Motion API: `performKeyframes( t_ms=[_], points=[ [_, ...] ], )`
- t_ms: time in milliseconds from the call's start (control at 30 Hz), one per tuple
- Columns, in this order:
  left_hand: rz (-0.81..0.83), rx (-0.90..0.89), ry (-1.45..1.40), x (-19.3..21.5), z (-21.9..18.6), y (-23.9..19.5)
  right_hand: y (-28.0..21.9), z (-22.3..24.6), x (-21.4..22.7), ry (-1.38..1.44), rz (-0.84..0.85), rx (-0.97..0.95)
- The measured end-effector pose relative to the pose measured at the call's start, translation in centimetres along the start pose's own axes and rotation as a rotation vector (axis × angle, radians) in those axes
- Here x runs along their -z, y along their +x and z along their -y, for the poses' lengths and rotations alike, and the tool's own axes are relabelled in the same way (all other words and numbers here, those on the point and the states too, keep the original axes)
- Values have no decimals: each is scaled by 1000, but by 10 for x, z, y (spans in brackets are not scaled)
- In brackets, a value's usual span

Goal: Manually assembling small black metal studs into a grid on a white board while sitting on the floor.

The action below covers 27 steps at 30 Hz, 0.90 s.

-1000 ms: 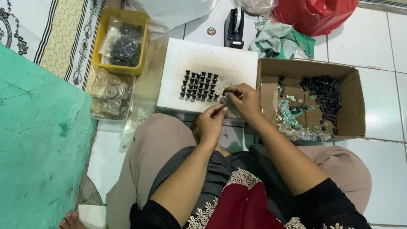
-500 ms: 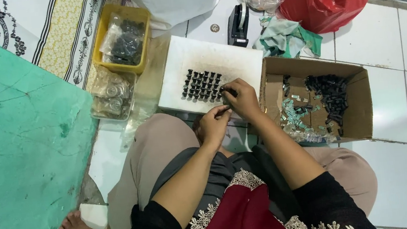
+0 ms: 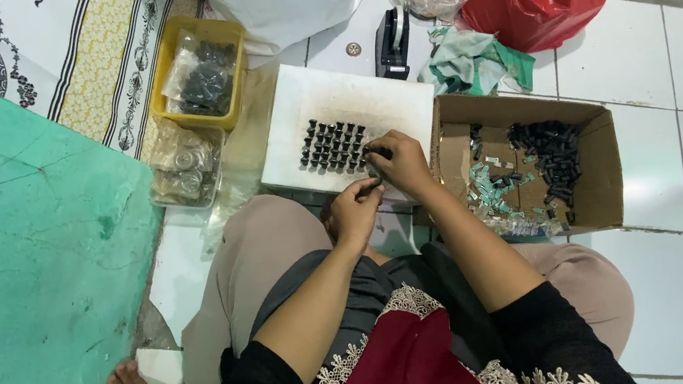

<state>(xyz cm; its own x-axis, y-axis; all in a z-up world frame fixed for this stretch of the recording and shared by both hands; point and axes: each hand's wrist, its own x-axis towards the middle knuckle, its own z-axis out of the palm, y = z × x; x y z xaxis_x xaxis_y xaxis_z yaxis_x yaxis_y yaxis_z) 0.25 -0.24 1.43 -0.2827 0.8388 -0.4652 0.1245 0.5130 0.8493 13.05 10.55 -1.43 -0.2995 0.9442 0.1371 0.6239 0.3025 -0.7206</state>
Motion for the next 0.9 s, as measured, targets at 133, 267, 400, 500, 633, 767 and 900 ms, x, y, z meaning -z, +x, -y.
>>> performKeyframes(
  t_ms=[133,267,400,500,633,767,900],
  points=[
    [7,-5,-10,1,-2,0,2,1,1,-9,24,-12],
    [8,3,6,-4,6,8,0,2,1,-6,36,-9],
    [14,18,10,-1,2,6,-3,4,1,-13,32,9],
    [12,8,14,-5,8,9,-3,-3,-2,-14,32,24],
    [4,8,-7,-1,0,2,-3,0,-1,-30,26,30],
    [10,7,26,-4,5,7,-3,-3,-1,-23,41,30],
    [5,2,37,-5,7,6,-2,0,2,-25,45,30]
  ],
)
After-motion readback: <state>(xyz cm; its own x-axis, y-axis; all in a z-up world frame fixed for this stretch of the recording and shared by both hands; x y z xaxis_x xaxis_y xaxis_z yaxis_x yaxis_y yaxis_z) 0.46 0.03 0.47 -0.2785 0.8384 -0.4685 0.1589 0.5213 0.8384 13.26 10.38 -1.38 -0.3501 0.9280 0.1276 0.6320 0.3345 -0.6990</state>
